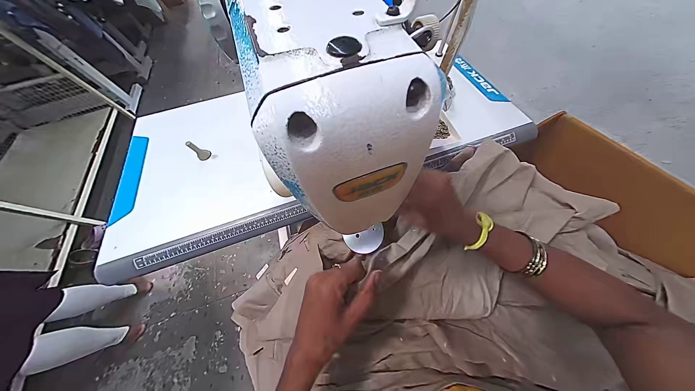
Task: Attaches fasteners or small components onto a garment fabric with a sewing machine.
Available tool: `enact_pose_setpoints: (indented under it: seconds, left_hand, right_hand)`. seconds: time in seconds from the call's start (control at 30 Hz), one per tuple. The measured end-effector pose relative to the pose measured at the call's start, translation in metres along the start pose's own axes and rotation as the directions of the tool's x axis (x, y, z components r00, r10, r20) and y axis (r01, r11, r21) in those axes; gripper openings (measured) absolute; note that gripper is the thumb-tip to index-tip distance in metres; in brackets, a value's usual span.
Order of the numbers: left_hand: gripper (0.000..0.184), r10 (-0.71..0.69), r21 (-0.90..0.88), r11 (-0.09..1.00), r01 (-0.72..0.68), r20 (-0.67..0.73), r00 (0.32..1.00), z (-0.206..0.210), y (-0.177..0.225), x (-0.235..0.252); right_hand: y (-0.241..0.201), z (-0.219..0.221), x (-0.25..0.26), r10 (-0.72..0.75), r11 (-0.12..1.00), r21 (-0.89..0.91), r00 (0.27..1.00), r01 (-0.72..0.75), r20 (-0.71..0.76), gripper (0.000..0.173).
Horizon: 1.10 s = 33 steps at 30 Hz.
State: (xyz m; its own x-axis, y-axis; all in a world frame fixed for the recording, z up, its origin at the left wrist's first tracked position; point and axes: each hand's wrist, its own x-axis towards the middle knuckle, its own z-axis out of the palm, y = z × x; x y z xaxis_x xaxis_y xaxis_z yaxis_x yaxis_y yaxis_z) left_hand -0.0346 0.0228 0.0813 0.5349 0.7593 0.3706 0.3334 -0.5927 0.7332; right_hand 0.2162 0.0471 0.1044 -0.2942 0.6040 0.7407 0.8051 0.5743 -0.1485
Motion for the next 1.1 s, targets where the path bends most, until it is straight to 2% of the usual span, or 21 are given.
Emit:
enact_pose_setpoints:
  seconds: [0.07,0.1,0.17,0.23,0.3,0.37,0.43,0.5,0.53,0.6,0.63,0.73,0.77,0.8,0.83,0.87,0.93,1.0,1.03,1.07,1.1]
  left_hand:
    - [0.038,-0.004,0.032,0.999,0.005,-0.022,1.0,0.006,0.0,-0.007]
    - [0.039,-0.015,0.051,0.999,0.018,-0.041,0.999,0.009,-0.002,-0.008]
    - [0.037,-0.02,0.046,0.999,0.023,-0.072,0.997,0.011,-0.002,-0.008]
    - [0.032,0.002,-0.038,0.999,-0.005,-0.089,0.996,0.009,0.001,-0.009]
    - [0.028,0.04,-0.14,0.989,-0.055,-0.109,0.993,0.007,0.0,-0.009]
    - [0.029,0.065,-0.083,0.994,-0.076,-0.127,0.99,-0.01,-0.01,-0.009]
    - [0.036,0.055,0.192,0.981,-0.014,-0.208,0.977,-0.048,-0.034,-0.015]
    - [0.044,0.014,0.47,0.873,0.132,-0.295,0.955,-0.096,-0.072,-0.027]
    - [0.046,-0.032,0.537,0.817,0.212,-0.324,0.946,-0.118,-0.09,-0.036]
    - [0.048,-0.09,0.589,0.746,0.31,-0.372,0.924,-0.143,-0.115,-0.049]
    - [0.047,-0.108,0.586,0.74,0.331,-0.382,0.918,-0.141,-0.118,-0.051]
    - [0.036,-0.193,0.47,0.815,0.338,-0.33,0.924,-0.085,-0.104,-0.043]
    - [0.033,-0.23,0.42,0.846,0.328,-0.268,0.935,-0.055,-0.097,-0.04]
    - [0.031,-0.258,0.391,0.867,0.308,-0.175,0.95,-0.023,-0.089,-0.039]
    - [0.029,-0.291,0.381,0.879,0.288,-0.052,0.955,0.009,-0.08,-0.039]
    - [0.029,-0.325,0.393,0.878,0.274,0.068,0.943,0.035,-0.07,-0.039]
    - [0.023,-0.212,0.385,0.91,0.156,0.108,0.971,0.063,-0.068,-0.04]
    - [0.022,-0.143,0.272,0.956,0.108,0.113,0.983,0.057,-0.076,-0.04]
    - [0.023,-0.124,0.222,0.97,0.096,0.115,0.986,0.052,-0.078,-0.04]
    - [0.025,-0.106,0.193,0.978,0.082,0.116,0.988,0.047,-0.079,-0.041]
    - [0.028,-0.098,0.18,0.981,0.074,0.126,0.987,0.041,-0.078,-0.041]
  right_hand:
    - [-0.019,0.013,-0.001,-0.281,0.955,-0.081,0.959,0.284,0.042,0.018]
    - [-0.023,0.018,0.001,-0.311,0.944,-0.104,0.949,0.315,0.05,0.02]
    - [-0.025,0.018,0.006,-0.233,0.969,-0.072,0.971,0.237,0.061,0.019]
    - [-0.029,0.013,0.001,-0.106,0.985,0.149,0.985,0.085,0.138,0.022]
    - [-0.034,0.005,-0.005,-0.09,0.85,0.518,0.943,-0.095,0.32,0.029]
    - [-0.026,0.001,-0.008,-0.12,0.731,0.654,0.905,-0.197,0.407,0.031]
    - [0.005,-0.009,-0.018,-0.04,0.798,0.552,0.892,-0.243,0.45,0.032]
    - [0.041,-0.027,-0.036,0.089,0.888,0.337,0.834,-0.314,0.545,0.033]
    - [0.054,-0.036,-0.051,0.152,0.901,0.243,0.786,-0.359,0.6,0.036]
    - [0.055,-0.05,-0.077,0.253,0.877,0.118,0.656,-0.466,0.711,0.04]
    - [0.047,-0.055,-0.092,0.263,0.876,0.087,0.621,-0.474,0.738,0.04]
    - [0.035,-0.077,-0.146,0.263,0.931,-0.045,0.58,-0.362,0.771,0.044]
    - [0.042,-0.098,-0.161,0.398,0.881,-0.164,0.509,-0.443,0.763,0.042]
    - [0.058,-0.122,-0.18,0.566,0.8,-0.311,0.471,-0.514,0.677,0.036]
    - [0.078,-0.146,-0.203,0.718,0.689,-0.445,0.459,-0.572,0.523,0.028]
    - [0.1,-0.167,-0.228,0.836,0.548,-0.563,0.398,-0.618,0.378,0.025]
    - [0.127,-0.182,-0.269,0.945,0.324,-0.663,0.202,-0.675,0.256,0.033]
    - [0.134,-0.178,-0.273,0.953,0.262,-0.713,0.058,-0.651,0.298,0.045]
    - [0.134,-0.179,-0.255,0.957,0.257,-0.74,0.054,-0.621,0.287,0.045]
    - [0.126,-0.18,-0.228,0.962,0.266,-0.748,0.112,-0.608,0.25,0.04]
    - [0.113,-0.178,-0.196,0.947,0.317,-0.719,0.248,-0.619,0.203,0.033]
